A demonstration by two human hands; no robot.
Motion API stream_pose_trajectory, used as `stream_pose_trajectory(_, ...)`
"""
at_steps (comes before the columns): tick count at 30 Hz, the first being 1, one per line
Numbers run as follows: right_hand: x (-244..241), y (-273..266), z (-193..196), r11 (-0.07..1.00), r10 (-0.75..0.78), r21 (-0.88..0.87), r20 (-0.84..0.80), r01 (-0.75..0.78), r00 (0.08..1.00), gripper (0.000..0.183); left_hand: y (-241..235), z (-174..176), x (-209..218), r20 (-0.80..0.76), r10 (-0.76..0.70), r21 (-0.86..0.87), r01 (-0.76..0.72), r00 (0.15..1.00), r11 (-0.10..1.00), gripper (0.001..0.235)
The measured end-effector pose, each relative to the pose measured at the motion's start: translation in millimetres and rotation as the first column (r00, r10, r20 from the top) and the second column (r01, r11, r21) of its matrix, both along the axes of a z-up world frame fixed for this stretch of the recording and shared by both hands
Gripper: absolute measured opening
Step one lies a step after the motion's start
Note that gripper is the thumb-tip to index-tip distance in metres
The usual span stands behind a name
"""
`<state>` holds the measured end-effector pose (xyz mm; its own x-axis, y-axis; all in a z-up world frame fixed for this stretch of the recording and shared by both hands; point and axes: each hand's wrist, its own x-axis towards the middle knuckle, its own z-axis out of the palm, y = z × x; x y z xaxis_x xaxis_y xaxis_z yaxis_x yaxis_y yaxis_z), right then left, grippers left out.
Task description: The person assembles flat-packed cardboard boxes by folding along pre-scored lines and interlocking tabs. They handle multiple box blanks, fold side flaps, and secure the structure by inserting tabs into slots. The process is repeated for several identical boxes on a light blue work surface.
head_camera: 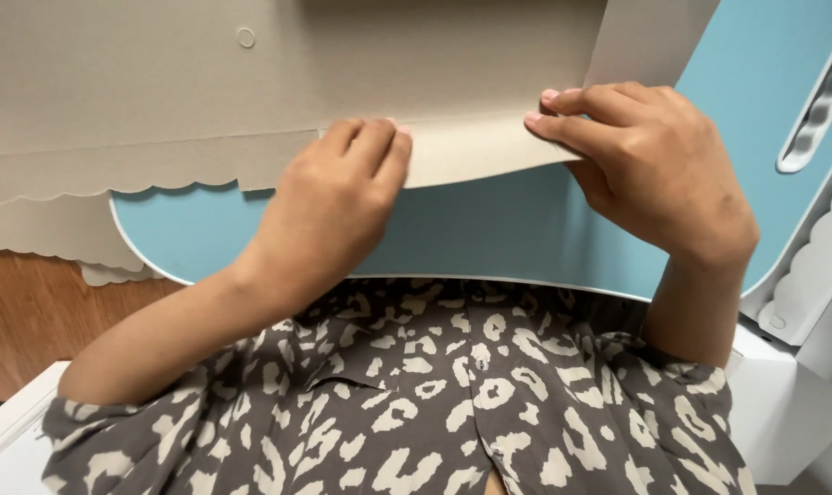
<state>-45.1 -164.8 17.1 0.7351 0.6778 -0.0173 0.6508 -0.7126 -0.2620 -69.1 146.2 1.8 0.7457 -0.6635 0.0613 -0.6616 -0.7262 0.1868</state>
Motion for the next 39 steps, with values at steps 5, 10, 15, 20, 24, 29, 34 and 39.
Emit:
stream_pose_trajectory(5, 21, 0, 7, 0.995, -0.004, -0.102, -0.016, 0.003, 1.0, 0.025, 16, 6, 35, -0.257, -0.031, -0.148, -0.008, 0.966, 0.989, 0.029)
stream_pose_trajectory(10, 61, -17, -8, 0.996, -0.072, 0.015, -0.367, 0.083, 0.927, 0.033, 31, -7, 87, -0.523, -0.123, -0.28, -0.034, 0.844, 0.959, 0.035)
stream_pose_trajectory(15, 71, -24, -43, 0.864, 0.005, 0.401, -0.613, 0.305, 0.79, 0.04, 40, -28, 111, -0.706, -0.145, -0.4, -0.221, 0.693, 0.89, 0.037)
stream_pose_trajectory(20, 65, -30, -56, 0.828, 0.011, 0.47, -0.557, 0.305, 0.83, 0.04, 46, -47, 84, -0.22, -0.272, -0.727, 0.029, 0.937, 0.686, 0.025)
stream_pose_trajectory(24, 56, -10, -41, 0.921, 0.133, 0.381, -0.108, -0.083, 0.985, 0.04, 41, -51, 76, 0.03, -0.128, -0.603, 0.12, 0.991, 0.789, 0.012)
stream_pose_trajectory(29, 32, 26, -13, 0.986, 0.119, 0.083, 0.236, -0.142, 0.965, 0.021, 39, -29, 74, 0.154, -0.088, -0.356, 0.138, 0.984, 0.924, 0.014)
stream_pose_trajectory(34, 12, 55, -27, 0.996, 0.058, -0.09, 0.385, -0.025, 0.921, 0.063, 25, -30, 59, -0.048, -0.097, -0.186, 0.086, 0.994, 0.979, 0.084)
stream_pose_trajectory(39, 9, 68, -37, 0.999, -0.026, -0.018, 0.208, 0.03, 0.978, 0.058, 16, -28, 59, -0.117, -0.023, -0.119, 0.009, 0.993, 0.993, 0.084)
